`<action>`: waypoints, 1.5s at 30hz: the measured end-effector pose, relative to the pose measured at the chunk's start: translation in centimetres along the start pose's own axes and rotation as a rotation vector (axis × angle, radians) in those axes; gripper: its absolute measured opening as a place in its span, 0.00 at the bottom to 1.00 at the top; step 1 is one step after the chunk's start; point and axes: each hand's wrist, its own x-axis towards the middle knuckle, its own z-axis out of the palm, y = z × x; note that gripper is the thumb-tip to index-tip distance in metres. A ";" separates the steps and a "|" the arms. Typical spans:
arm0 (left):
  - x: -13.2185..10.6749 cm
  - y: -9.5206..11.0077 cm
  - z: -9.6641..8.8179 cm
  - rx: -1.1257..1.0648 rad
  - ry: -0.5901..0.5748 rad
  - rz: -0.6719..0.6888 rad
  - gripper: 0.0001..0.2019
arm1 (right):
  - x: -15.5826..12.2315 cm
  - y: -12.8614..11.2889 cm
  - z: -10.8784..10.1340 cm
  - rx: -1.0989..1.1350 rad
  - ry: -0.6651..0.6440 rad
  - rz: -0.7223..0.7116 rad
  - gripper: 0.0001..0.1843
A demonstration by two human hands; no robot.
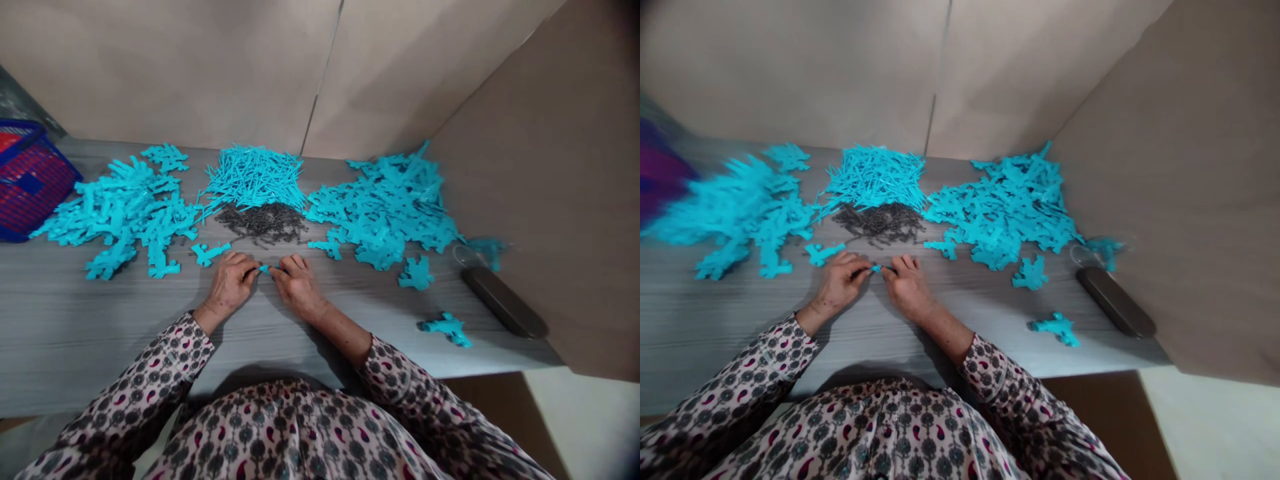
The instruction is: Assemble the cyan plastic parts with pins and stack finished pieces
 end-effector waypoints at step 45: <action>1.2 -6.0 -6.8 0.400 -0.143 -0.136 0.12 | -0.3 0.2 0.0 0.122 0.106 -0.008 0.14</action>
